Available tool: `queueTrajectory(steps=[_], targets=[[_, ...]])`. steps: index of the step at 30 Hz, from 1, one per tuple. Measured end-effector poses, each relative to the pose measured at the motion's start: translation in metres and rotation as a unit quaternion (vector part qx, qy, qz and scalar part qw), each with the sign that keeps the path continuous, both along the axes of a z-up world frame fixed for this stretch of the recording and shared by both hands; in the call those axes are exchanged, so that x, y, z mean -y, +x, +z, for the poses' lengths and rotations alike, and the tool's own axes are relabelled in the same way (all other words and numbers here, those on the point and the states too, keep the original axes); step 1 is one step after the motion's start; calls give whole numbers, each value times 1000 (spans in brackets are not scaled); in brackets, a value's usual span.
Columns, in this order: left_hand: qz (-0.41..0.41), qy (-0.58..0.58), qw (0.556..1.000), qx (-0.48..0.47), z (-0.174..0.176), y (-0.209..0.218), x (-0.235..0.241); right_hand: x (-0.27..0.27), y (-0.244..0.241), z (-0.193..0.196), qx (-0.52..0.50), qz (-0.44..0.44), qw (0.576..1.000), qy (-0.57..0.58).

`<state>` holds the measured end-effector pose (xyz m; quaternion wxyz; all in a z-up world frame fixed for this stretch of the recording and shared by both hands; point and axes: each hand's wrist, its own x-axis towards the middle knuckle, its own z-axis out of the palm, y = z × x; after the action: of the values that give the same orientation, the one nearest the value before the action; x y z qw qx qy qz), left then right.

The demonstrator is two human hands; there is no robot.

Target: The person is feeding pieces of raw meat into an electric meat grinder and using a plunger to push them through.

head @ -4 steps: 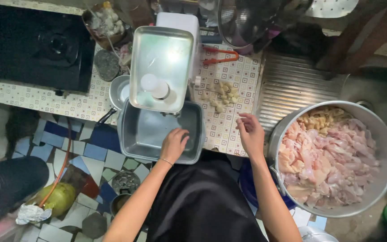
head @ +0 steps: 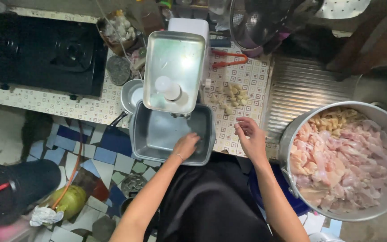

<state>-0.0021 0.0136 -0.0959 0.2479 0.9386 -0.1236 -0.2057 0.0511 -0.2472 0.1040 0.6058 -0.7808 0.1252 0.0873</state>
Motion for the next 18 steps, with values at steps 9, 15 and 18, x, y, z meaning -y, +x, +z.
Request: queueTrajectory(steps=[9,15,18], targets=[[-260,67,952,149,-51,20,3,-42,76,32,112,17,993,-17],[-116,-48,979,160,80,4,-33,-81,179,1,106,110,985,84],[25,-202,955,217,160,-51,-107,-99,209,-28,-28,45,994,92]])
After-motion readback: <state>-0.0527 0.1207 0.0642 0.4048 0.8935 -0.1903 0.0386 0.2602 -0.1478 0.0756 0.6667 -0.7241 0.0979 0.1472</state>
